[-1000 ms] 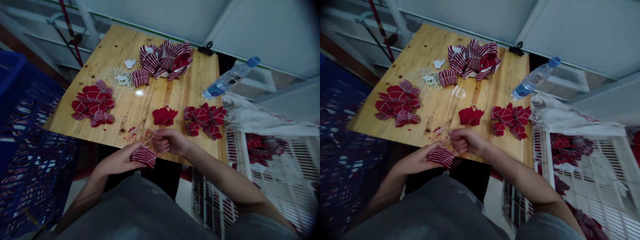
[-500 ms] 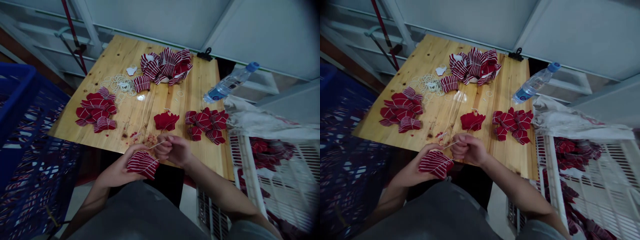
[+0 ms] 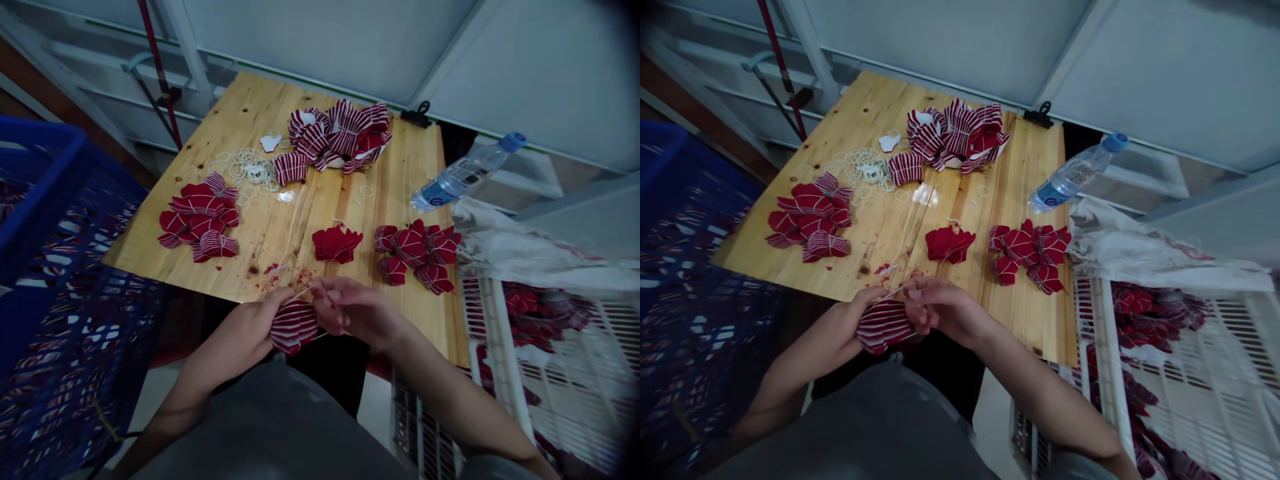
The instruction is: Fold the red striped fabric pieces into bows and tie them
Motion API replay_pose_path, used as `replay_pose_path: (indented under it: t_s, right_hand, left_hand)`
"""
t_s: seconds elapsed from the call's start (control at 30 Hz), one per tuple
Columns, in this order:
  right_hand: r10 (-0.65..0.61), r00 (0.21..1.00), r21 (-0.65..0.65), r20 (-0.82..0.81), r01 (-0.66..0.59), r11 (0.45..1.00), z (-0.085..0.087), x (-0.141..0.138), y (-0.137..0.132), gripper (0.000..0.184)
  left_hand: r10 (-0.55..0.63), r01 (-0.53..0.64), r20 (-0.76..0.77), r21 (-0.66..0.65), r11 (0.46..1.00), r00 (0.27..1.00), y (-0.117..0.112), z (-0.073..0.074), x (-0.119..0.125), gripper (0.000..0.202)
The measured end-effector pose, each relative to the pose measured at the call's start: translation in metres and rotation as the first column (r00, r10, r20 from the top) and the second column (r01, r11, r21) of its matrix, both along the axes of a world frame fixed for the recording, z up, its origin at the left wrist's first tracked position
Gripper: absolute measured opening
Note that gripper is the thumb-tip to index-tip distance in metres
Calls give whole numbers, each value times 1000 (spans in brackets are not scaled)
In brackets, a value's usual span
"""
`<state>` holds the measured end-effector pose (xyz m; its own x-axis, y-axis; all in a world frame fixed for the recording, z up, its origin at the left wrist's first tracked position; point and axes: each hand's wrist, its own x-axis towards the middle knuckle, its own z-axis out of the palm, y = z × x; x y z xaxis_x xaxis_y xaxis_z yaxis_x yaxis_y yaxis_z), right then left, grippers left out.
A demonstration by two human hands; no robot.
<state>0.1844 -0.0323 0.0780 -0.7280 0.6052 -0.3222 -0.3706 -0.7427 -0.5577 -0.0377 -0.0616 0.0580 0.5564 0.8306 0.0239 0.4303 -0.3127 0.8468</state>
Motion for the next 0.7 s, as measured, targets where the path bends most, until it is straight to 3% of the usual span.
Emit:
replay_pose_path:
  t_s: [0.1,0.2,0.37,0.53,0.7]
  right_hand:
    - [-26,996,-30,80,29,999,3,0,-2,18]
    - [-18,993,-32,120,22,999,2,-1,-1,18]
    - [166,979,64,121,-174,983,-2,-3,7,25]
    - [267,962,3,52,-268,964,-9,-1,18,33]
    - [241,970,-101,18,-238,966,-8,-3,23,31]
  left_hand:
    - [26,-25,-50,10,1000,998,-1,-9,5,64]
    - [41,-23,-170,106,994,985,-3,-13,10,61]
    - [2,76,-396,181,981,918,-5,-6,15,63]
    - [42,102,-437,301,948,898,-11,-12,12,86]
    - [27,102,-382,314,944,924,-14,-20,6,77]
